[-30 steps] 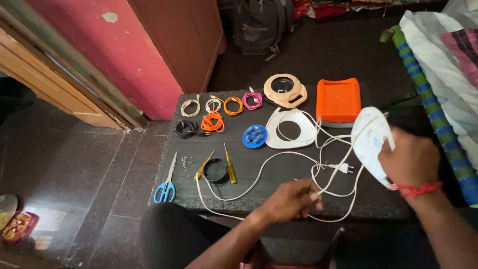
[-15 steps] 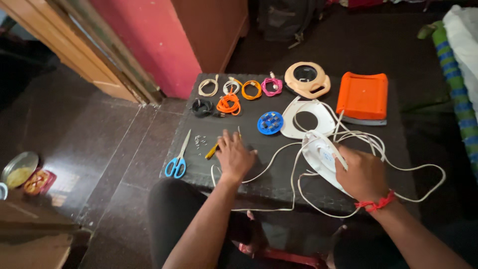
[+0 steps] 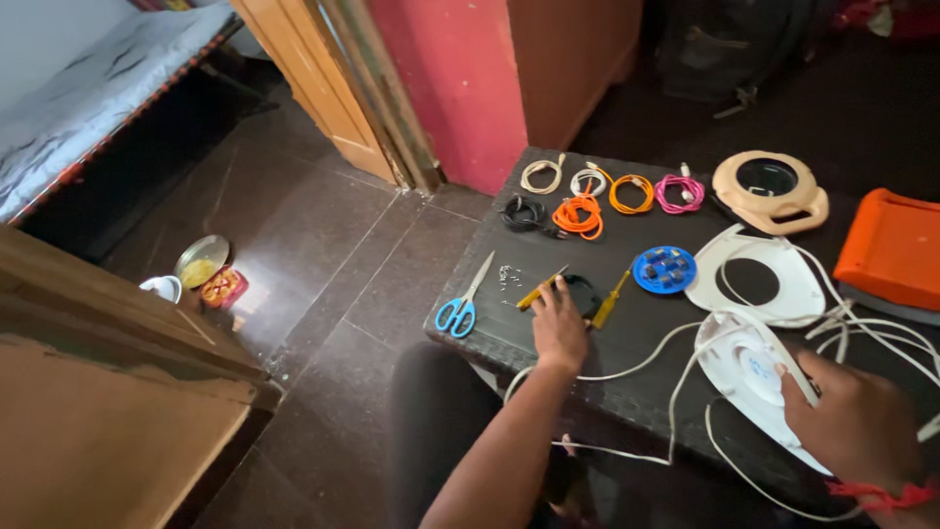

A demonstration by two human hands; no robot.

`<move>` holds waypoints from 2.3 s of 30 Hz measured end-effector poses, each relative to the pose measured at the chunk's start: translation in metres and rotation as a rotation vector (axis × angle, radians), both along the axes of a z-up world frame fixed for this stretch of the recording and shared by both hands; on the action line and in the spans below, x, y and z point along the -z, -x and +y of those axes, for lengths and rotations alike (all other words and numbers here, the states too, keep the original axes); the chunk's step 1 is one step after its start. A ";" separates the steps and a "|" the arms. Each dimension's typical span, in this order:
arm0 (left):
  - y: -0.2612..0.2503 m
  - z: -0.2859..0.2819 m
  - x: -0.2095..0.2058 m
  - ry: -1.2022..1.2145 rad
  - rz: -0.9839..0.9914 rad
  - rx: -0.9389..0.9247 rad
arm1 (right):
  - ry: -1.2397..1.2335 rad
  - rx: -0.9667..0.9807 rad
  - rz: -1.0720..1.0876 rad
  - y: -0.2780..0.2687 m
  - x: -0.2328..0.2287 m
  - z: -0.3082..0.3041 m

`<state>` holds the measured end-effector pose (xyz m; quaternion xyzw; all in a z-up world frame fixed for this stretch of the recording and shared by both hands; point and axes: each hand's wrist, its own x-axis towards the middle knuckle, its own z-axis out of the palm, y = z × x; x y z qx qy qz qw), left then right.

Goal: The person disassembles and reassembles various components of a white extension cord reel using a screwdriver and a pair of scissors, handling wires and plastic casing parts on a table.

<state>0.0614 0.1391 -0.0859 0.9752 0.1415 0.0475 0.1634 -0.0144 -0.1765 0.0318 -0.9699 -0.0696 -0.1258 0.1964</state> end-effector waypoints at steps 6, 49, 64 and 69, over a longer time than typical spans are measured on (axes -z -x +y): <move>-0.017 -0.010 0.000 -0.008 -0.115 0.027 | -0.034 0.016 0.003 0.005 0.002 0.005; 0.087 -0.062 -0.082 0.351 -0.169 0.587 | -0.194 0.022 -0.065 0.035 -0.037 0.009; 0.071 -0.088 -0.113 0.910 0.219 0.934 | -0.147 0.128 -0.126 0.032 -0.022 -0.008; 0.062 -0.073 -0.118 0.591 0.315 1.209 | -0.126 0.228 -0.246 0.026 -0.034 -0.044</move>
